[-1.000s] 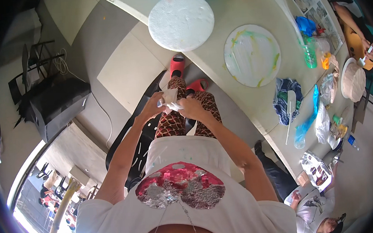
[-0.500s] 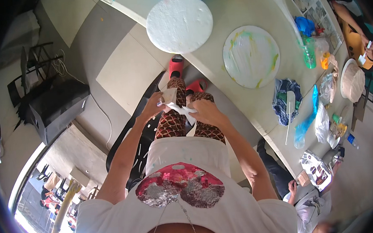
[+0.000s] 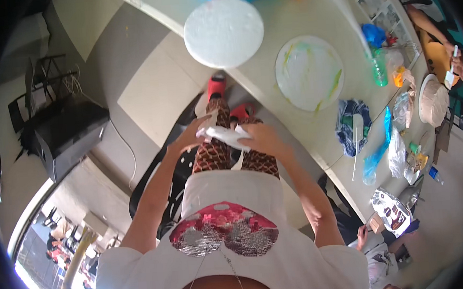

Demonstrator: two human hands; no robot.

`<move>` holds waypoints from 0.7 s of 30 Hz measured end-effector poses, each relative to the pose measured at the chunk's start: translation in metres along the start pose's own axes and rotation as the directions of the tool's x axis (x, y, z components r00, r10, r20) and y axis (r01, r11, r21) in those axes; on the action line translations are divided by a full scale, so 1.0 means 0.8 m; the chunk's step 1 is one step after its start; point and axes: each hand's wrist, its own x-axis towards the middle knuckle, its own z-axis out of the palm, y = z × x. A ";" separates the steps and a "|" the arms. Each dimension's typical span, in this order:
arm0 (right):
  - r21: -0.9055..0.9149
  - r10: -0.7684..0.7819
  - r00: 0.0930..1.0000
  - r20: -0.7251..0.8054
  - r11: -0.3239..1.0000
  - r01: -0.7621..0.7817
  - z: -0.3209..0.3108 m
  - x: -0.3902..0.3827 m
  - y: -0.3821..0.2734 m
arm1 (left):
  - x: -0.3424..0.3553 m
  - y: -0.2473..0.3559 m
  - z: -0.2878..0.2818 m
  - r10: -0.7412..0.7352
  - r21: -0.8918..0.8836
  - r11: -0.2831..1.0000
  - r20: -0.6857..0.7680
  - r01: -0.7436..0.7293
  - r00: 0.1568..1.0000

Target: The person washes a spatula and a cloth in a sink under running water. Then, they move to a table and wipe a white circular plate and a white cylindrical foam object with a paper towel.

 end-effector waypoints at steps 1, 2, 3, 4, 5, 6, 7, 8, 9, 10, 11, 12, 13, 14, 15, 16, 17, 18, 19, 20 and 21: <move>-0.005 0.044 0.999 0.013 0.999 -0.044 0.004 0.005 -0.001 | -0.005 -0.042 0.010 0.052 0.103 0.993 0.018 -0.054 0.998; -0.004 0.108 0.994 0.014 0.994 -0.108 0.011 0.002 0.001 | -0.005 -0.052 0.014 -0.031 0.048 0.998 0.072 0.027 0.997; -0.002 0.114 0.993 0.021 0.993 -0.114 0.013 0.000 -0.001 | 0.000 -0.051 0.011 -0.095 0.007 0.995 0.124 0.095 0.988; 0.015 0.117 0.991 -0.067 0.993 -0.116 0.013 -0.004 0.002 | 0.006 -0.024 0.004 -0.261 -0.277 0.906 0.229 0.320 0.938; 0.020 0.102 0.984 -0.149 0.995 -0.100 0.012 -0.009 0.000 | 0.013 -0.028 0.006 -0.302 -0.117 0.936 0.219 0.333 0.928; 0.050 0.080 0.982 -0.174 0.996 -0.072 0.013 -0.013 0.004 | 0.012 -0.031 0.013 -0.363 -0.098 0.919 0.169 0.382 0.916; 0.051 0.079 0.982 -0.170 0.996 -0.072 0.017 -0.019 0.012 | 0.011 -0.034 0.018 -0.420 -0.080 0.899 0.118 0.431 0.900; 0.051 0.082 0.963 -0.258 0.996 -0.071 0.018 -0.021 0.019 | 0.014 -0.032 0.015 -0.413 -0.072 0.903 0.121 0.423 0.903; 0.050 0.084 0.935 -0.345 0.996 -0.071 0.018 -0.023 0.026 | 0.014 -0.029 0.014 -0.349 0.047 0.937 0.040 0.347 0.936; 0.052 0.086 0.929 -0.359 0.996 -0.072 0.016 -0.026 0.033 | 0.014 -0.026 0.011 -0.270 0.172 0.947 -0.032 0.272 0.962; 0.058 0.149 0.919 -0.366 0.989 -0.137 0.012 -0.030 0.036 | 0.019 -0.018 0.010 -0.282 0.111 0.954 0.013 0.279 0.959; 0.059 0.202 0.907 -0.370 0.979 -0.194 0.006 -0.036 0.034 | 0.021 -0.025 0.017 -0.305 0.146 0.941 -0.025 0.305 0.952; 0.060 0.198 0.902 -0.384 0.980 -0.190 0.001 -0.042 0.030 | 0.022 -0.031 0.026 -0.325 0.182 0.926 -0.063 0.331 0.943; 0.111 0.251 0.900 -0.356 0.968 -0.226 -0.005 -0.055 0.028 | 0.016 -0.035 0.040 -0.245 0.189 0.945 -0.132 0.267 0.960; 0.155 0.293 0.891 -0.346 0.955 -0.254 -0.016 -0.060 0.027 | 0.015 -0.036 0.048 -0.164 0.233 0.945 -0.263 0.228 0.951; 0.159 0.297 0.871 -0.391 0.954 -0.254 -0.021 -0.065 0.034 | 0.015 -0.038 0.050 -0.069 0.258 0.953 -0.329 0.160 0.942; 0.323 0.313 0.906 -0.283 0.921 -0.217 -0.022 -0.070 0.047 | 0.015 -0.043 0.051 -0.082 0.235 0.955 -0.375 0.180 0.923; 0.480 0.303 0.937 -0.173 0.857 -0.188 -0.026 -0.077 0.053 | 0.011 -0.052 0.051 -0.099 0.206 0.958 -0.416 0.199 0.904; 0.484 0.316 0.923 -0.219 0.857 -0.178 -0.037 -0.083 0.040 | 0.007 -0.063 0.051 -0.168 0.214 0.933 -0.455 0.291 0.874; 0.569 0.288 0.937 -0.197 0.812 -0.130 -0.051 -0.086 0.016 | 0.001 -0.078 0.053 -0.233 0.214 0.901 -0.496 0.378 0.837; 0.655 0.258 0.950 -0.177 0.751 -0.082 -0.061 -0.092 0.006 | -0.015 -0.098 0.061 -0.224 0.199 0.904 -0.536 0.379 0.814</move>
